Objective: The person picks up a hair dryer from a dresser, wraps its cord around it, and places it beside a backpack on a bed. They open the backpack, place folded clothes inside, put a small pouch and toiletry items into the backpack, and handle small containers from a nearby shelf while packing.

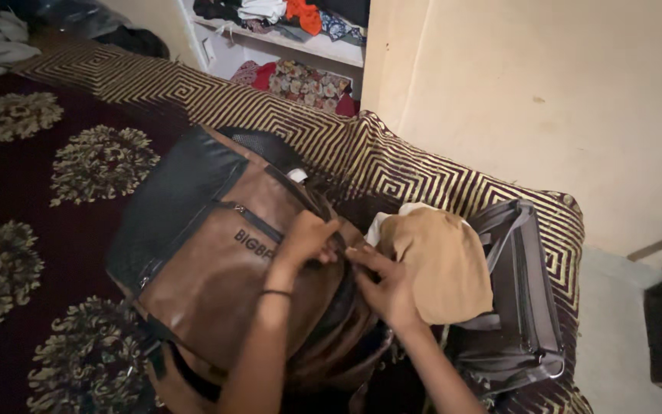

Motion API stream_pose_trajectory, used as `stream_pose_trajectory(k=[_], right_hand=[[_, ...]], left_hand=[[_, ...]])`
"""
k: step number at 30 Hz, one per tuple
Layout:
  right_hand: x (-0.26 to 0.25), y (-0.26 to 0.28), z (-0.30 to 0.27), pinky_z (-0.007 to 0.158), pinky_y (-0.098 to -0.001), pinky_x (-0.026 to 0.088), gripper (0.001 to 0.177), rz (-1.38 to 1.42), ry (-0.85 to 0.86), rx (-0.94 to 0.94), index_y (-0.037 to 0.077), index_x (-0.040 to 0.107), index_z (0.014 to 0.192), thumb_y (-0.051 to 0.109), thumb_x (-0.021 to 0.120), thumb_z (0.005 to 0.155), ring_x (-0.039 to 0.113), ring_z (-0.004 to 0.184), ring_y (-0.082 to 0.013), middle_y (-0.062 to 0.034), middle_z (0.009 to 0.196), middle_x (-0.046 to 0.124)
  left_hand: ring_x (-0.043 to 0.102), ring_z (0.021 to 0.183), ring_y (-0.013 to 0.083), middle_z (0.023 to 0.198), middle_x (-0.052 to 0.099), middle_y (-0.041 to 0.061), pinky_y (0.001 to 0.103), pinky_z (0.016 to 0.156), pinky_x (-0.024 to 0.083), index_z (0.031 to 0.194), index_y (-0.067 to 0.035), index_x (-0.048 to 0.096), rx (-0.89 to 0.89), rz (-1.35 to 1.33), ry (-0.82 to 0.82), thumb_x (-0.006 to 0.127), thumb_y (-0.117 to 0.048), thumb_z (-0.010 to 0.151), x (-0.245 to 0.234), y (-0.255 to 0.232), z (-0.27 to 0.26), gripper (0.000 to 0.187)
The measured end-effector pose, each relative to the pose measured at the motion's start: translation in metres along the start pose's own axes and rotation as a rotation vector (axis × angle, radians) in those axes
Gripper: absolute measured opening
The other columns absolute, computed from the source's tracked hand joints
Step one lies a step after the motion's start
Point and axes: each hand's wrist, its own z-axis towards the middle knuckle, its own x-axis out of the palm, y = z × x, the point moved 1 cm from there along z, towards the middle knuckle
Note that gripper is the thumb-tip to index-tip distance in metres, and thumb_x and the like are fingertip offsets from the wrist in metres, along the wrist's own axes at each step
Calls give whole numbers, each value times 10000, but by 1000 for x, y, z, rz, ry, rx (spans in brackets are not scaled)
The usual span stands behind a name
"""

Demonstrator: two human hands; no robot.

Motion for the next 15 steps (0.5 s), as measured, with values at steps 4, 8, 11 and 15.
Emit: stream_pose_trajectory(k=[4,8,11,15], right_hand=[[-6,-14,27,893,-310,573,248,66,38,216,10,750,1029,-47,533,921,766,980,-258,-143,1007,804],[14,-31,75,1028,-354,491,340,106,-39,-172,-10,720,1085,-99,498,843,676,1175,-303,-192,1192,724],[45,-53,110,1026,-363,521,258,80,-15,-159,13,735,1063,-67,553,899,709,1168,-283,-163,1112,762],[76,-85,142,1039,-366,525,308,47,129,-170,26,700,1155,-57,538,906,704,1172,-290,-160,1161,748]], left_hand=[[637,391,195,562,695,169,316,346,462,631,50,660,28,-46,-14,645,-276,983,-1,19,-4,480],[605,390,153,570,694,161,282,340,438,652,36,677,40,-175,-7,659,-282,990,4,34,-8,464],[584,372,147,579,700,151,276,332,429,648,22,650,10,-214,4,664,-285,986,7,40,-3,457],[599,381,142,586,714,138,274,332,445,647,22,669,11,-220,23,657,-281,979,8,44,4,450]])
